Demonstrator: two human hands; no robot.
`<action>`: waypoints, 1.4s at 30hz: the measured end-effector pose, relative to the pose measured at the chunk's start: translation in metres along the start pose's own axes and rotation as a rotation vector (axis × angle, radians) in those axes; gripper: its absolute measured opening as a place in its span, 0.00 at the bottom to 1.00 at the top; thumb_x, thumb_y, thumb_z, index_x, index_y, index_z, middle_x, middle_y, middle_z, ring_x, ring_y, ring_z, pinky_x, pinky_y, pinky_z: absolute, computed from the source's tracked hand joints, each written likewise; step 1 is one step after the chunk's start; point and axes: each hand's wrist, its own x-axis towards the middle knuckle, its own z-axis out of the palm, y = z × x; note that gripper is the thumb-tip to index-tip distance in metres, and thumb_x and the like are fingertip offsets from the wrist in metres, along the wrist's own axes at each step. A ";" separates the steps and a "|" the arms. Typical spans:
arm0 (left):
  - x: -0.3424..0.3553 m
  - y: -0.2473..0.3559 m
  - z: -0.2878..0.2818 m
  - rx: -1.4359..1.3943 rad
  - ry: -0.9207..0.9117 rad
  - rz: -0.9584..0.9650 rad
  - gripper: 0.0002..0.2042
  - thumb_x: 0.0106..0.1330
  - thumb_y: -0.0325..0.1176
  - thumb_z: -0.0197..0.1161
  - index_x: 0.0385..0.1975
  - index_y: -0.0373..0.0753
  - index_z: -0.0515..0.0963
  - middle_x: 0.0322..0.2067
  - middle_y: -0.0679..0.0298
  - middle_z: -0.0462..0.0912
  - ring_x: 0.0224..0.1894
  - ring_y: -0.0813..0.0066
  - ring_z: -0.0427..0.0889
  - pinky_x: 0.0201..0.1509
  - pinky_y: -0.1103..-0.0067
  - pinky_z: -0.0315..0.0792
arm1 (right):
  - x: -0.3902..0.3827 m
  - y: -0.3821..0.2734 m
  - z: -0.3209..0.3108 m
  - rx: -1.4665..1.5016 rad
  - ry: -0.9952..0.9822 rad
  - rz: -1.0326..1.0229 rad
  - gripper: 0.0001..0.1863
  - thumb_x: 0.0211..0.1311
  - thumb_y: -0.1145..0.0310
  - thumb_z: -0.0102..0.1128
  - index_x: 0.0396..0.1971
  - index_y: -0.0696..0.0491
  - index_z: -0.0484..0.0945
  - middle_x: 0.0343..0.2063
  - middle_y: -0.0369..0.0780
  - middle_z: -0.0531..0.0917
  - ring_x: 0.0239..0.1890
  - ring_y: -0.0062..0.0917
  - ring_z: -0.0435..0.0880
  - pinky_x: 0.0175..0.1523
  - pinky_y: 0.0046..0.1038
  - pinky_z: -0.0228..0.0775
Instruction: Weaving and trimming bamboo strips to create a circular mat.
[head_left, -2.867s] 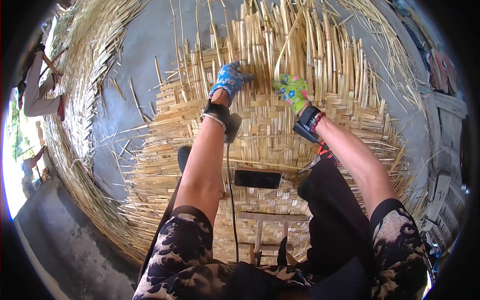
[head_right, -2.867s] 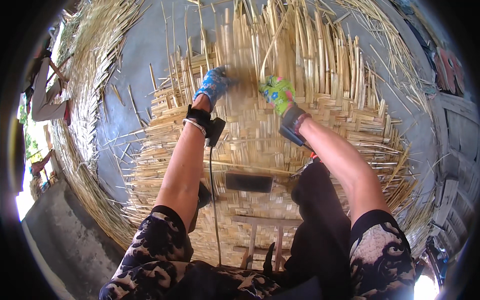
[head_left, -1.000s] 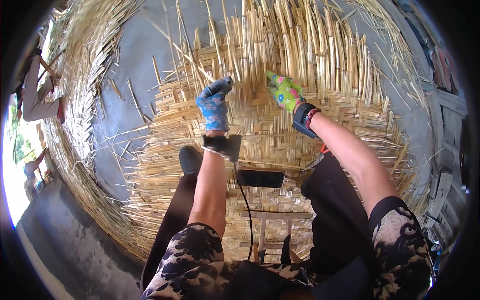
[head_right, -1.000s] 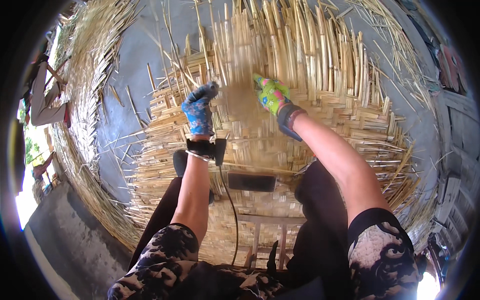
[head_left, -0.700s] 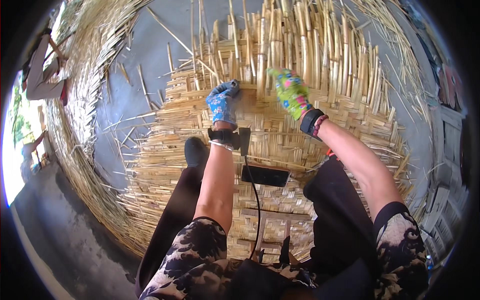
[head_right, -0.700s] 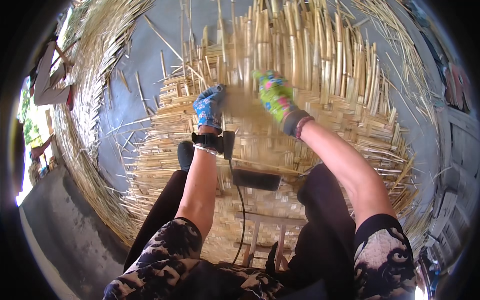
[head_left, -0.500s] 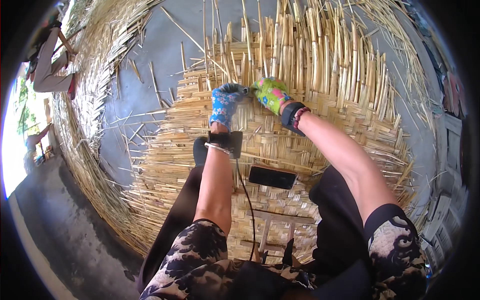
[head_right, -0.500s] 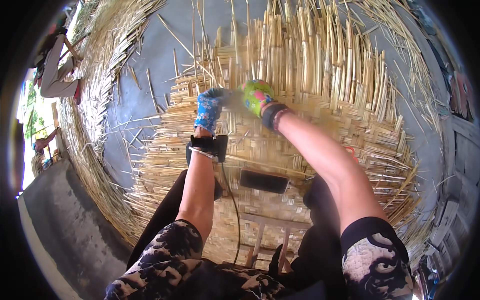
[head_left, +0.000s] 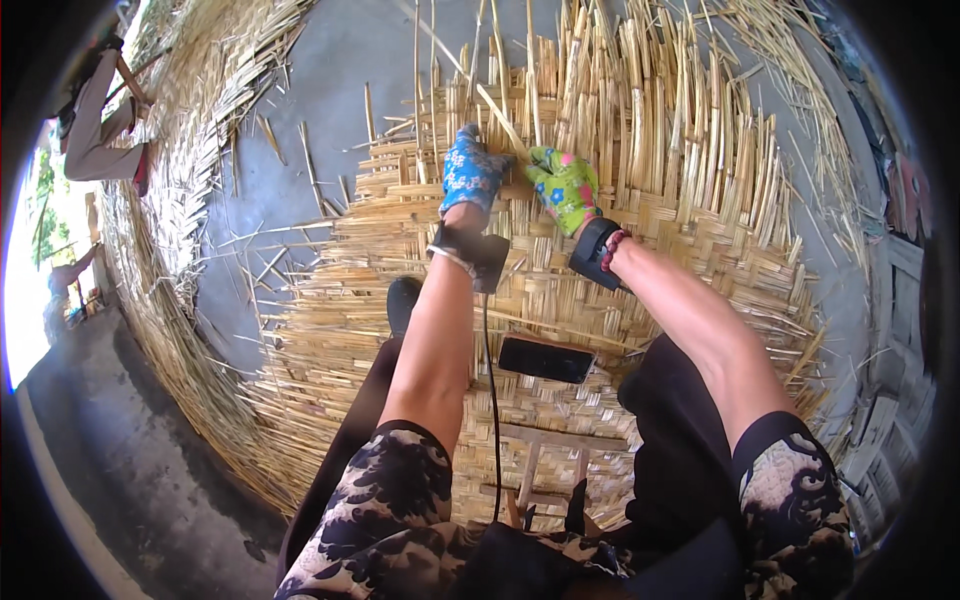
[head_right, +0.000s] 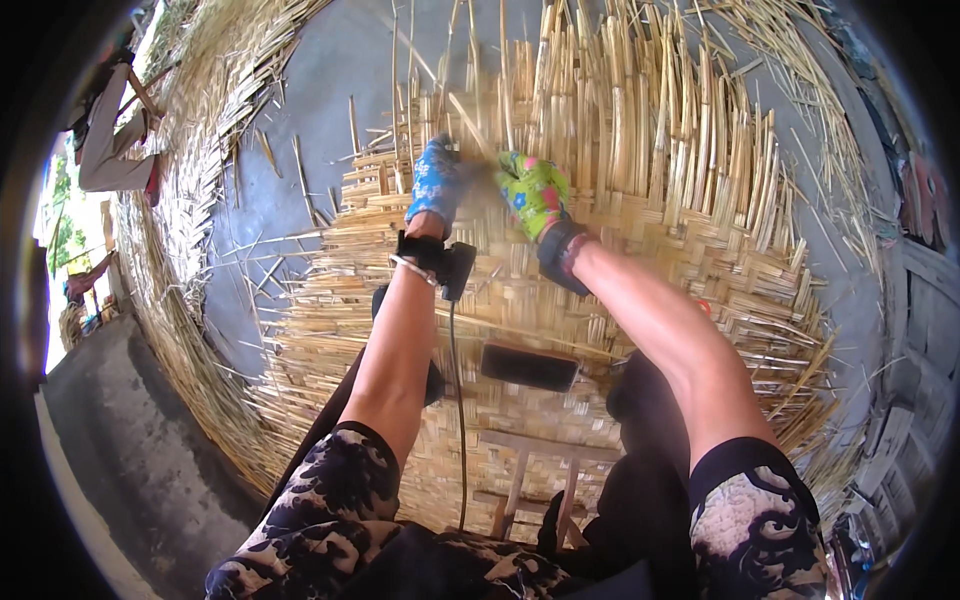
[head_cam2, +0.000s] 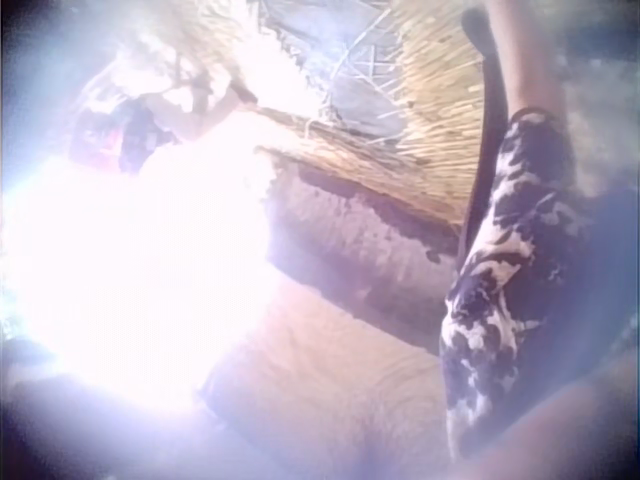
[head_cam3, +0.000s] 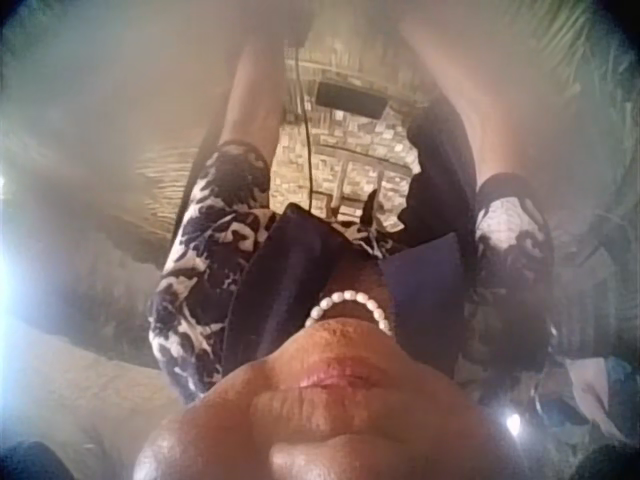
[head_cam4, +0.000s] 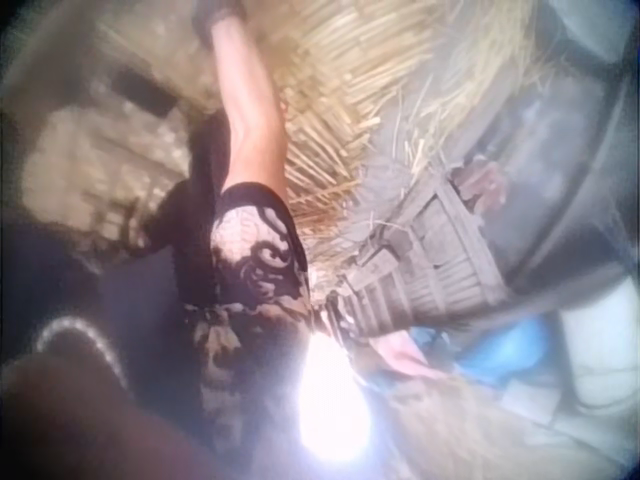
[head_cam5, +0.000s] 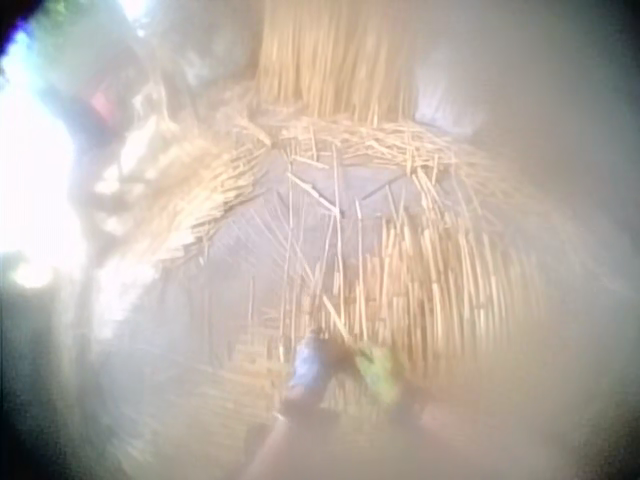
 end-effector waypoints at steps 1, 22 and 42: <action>0.001 -0.001 -0.001 -0.136 -0.057 -0.037 0.23 0.41 0.28 0.64 0.40 0.32 0.66 0.34 0.50 0.75 0.36 0.57 0.75 0.40 0.73 0.69 | -0.003 0.000 -0.001 -0.002 0.011 0.017 0.10 0.47 0.73 0.55 0.31 0.59 0.74 0.23 0.39 0.79 0.26 0.19 0.76 0.32 0.20 0.67; -0.019 -0.036 -0.037 -1.003 -0.256 -0.072 0.14 0.49 0.22 0.59 0.39 0.34 0.73 0.37 0.63 0.77 0.35 0.80 0.75 0.41 0.85 0.68 | 0.023 0.018 0.020 -0.375 -0.293 0.087 0.07 0.45 0.70 0.48 0.24 0.50 0.76 0.24 0.43 0.78 0.29 0.36 0.77 0.33 0.32 0.66; -0.010 -0.017 -0.011 -0.848 -0.063 -0.237 0.10 0.50 0.24 0.59 0.33 0.38 0.76 0.25 0.65 0.77 0.25 0.77 0.74 0.27 0.82 0.69 | 0.060 0.179 0.042 1.156 -0.047 0.326 0.13 0.50 0.62 0.46 0.33 0.53 0.72 0.28 0.39 0.75 0.29 0.24 0.72 0.31 0.23 0.63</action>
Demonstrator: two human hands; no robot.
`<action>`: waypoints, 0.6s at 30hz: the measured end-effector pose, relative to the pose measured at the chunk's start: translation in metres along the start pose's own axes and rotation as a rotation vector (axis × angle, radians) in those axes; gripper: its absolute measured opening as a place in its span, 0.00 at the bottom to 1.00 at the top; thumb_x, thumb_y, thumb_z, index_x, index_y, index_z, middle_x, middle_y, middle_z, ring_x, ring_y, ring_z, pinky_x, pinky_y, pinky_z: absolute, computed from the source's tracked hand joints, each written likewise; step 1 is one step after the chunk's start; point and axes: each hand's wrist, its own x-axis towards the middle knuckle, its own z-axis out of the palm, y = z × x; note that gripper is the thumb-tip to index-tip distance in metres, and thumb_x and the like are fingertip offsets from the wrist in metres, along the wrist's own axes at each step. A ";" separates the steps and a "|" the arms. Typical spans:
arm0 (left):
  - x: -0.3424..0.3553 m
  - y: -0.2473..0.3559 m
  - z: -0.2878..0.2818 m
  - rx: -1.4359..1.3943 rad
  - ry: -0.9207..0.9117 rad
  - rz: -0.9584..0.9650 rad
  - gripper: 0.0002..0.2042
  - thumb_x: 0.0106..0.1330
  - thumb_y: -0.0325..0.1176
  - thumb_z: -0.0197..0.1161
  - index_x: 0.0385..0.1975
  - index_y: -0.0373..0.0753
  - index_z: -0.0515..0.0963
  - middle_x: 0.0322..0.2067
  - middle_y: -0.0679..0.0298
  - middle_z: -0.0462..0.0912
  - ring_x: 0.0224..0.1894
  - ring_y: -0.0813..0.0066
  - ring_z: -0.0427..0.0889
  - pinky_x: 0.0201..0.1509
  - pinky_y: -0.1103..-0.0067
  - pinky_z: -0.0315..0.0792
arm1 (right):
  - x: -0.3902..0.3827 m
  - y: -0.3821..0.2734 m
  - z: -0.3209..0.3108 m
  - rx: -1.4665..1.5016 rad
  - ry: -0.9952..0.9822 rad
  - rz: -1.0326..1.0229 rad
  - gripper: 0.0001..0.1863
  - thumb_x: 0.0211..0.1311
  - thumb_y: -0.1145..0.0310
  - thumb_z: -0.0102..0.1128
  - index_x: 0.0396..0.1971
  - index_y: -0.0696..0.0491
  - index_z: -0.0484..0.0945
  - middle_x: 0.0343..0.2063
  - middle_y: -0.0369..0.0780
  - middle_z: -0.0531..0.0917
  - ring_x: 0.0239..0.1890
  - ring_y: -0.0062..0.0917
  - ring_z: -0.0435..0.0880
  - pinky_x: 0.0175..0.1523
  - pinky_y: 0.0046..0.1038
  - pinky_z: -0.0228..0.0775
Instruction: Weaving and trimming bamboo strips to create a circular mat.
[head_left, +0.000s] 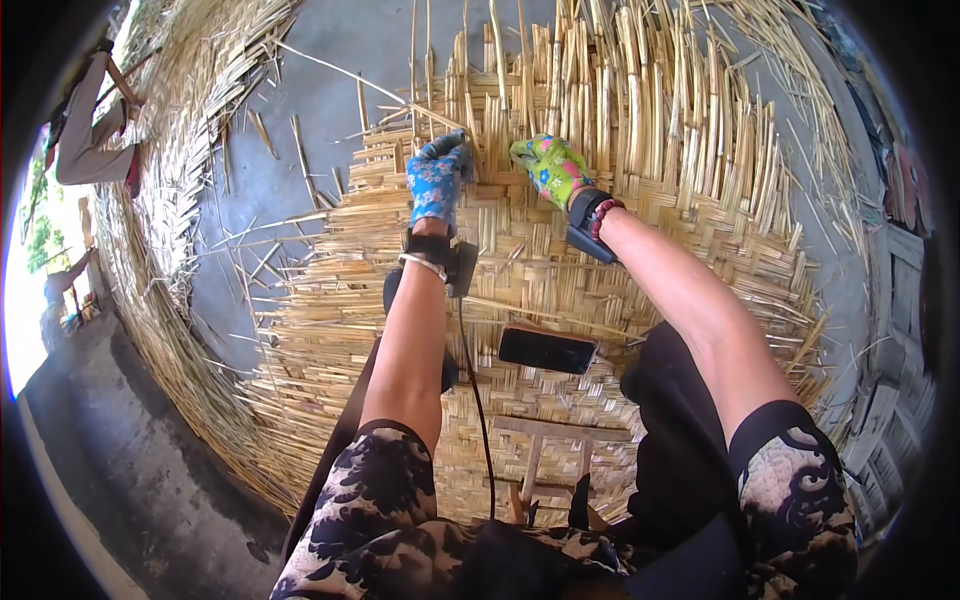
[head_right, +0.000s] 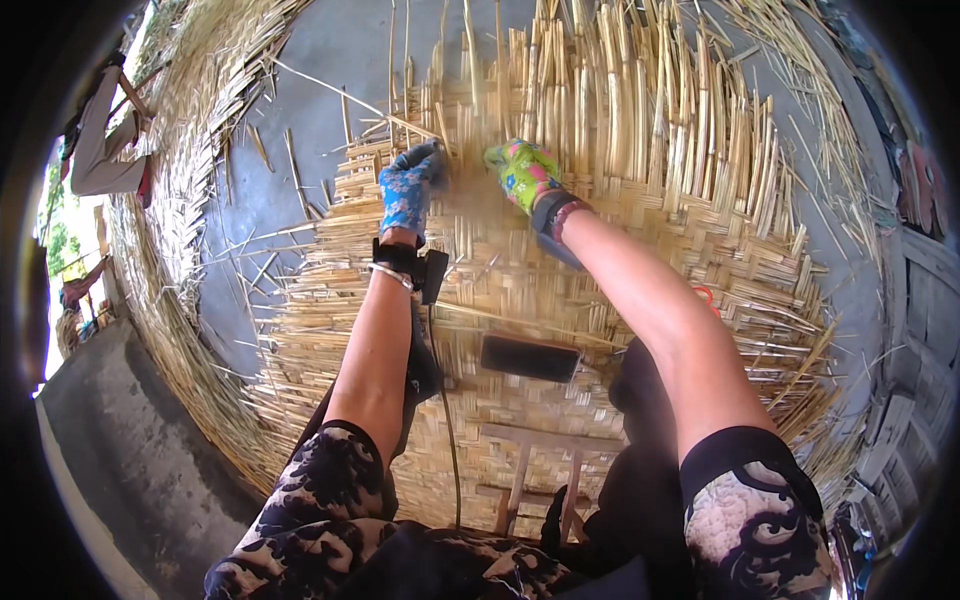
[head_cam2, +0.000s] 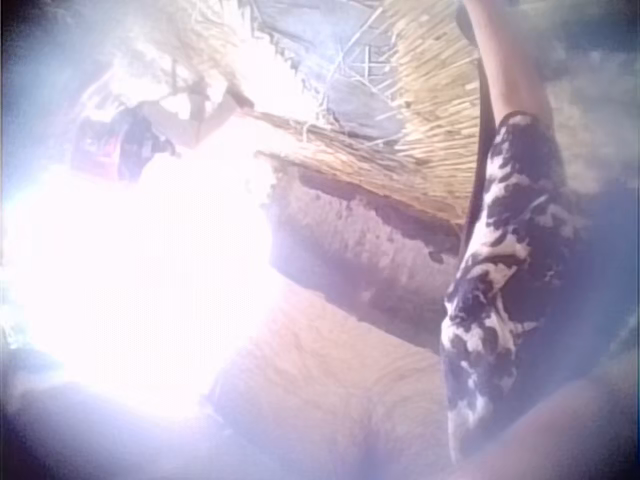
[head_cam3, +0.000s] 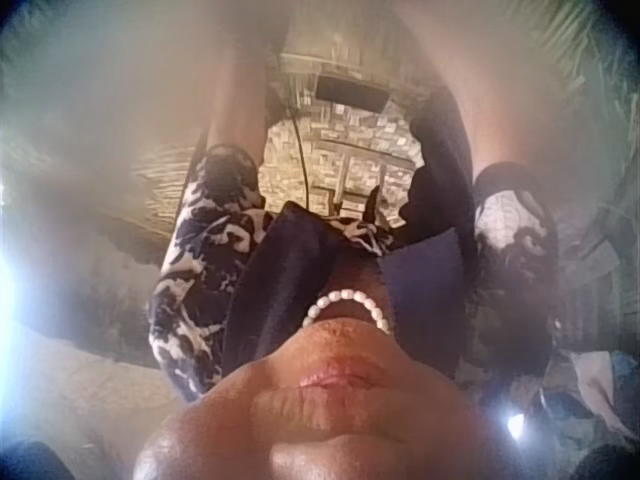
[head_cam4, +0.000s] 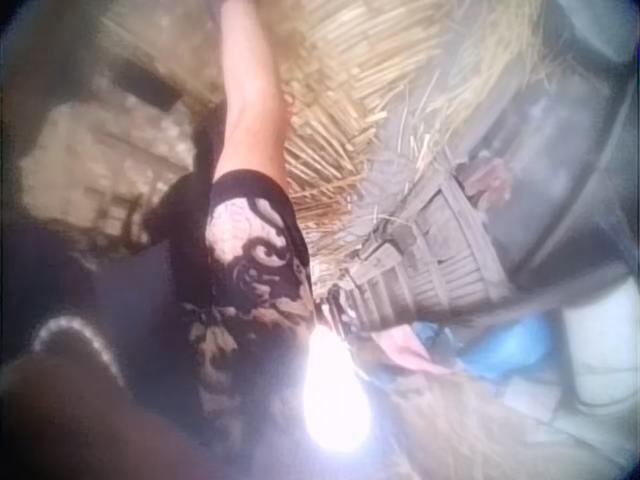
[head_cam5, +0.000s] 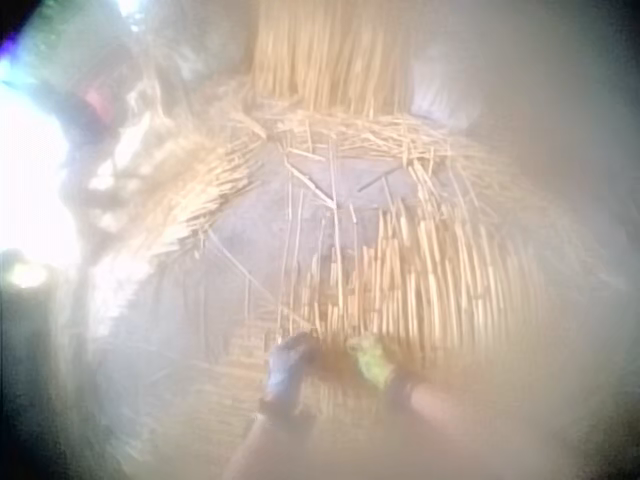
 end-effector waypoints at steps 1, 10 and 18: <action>0.005 -0.009 0.059 -0.093 -0.114 -0.018 0.10 0.50 0.24 0.59 0.33 0.38 0.76 0.25 0.65 0.77 0.25 0.77 0.74 0.27 0.82 0.69 | 0.026 -0.048 -0.085 0.020 -0.033 -0.210 0.11 0.49 0.60 0.48 0.31 0.48 0.74 0.23 0.34 0.76 0.22 0.20 0.72 0.23 0.22 0.63; 0.008 0.048 -0.020 1.808 -0.175 0.617 0.06 0.50 0.30 0.54 0.28 0.47 0.75 0.28 0.64 0.77 0.38 0.64 0.74 0.45 0.61 0.61 | -0.102 -0.071 0.122 -1.605 -0.183 -0.293 0.19 0.44 0.79 0.51 0.41 0.53 0.71 0.35 0.44 0.75 0.39 0.37 0.73 0.45 0.26 0.65; 0.002 0.031 -0.012 2.089 -0.442 0.804 0.03 0.48 0.31 0.54 0.20 0.44 0.75 0.21 0.63 0.76 0.25 0.64 0.77 0.25 0.70 0.67 | -0.111 -0.077 0.120 -2.158 -0.446 -0.375 0.23 0.40 0.74 0.53 0.42 0.55 0.67 0.45 0.44 0.68 0.50 0.37 0.64 0.50 0.31 0.61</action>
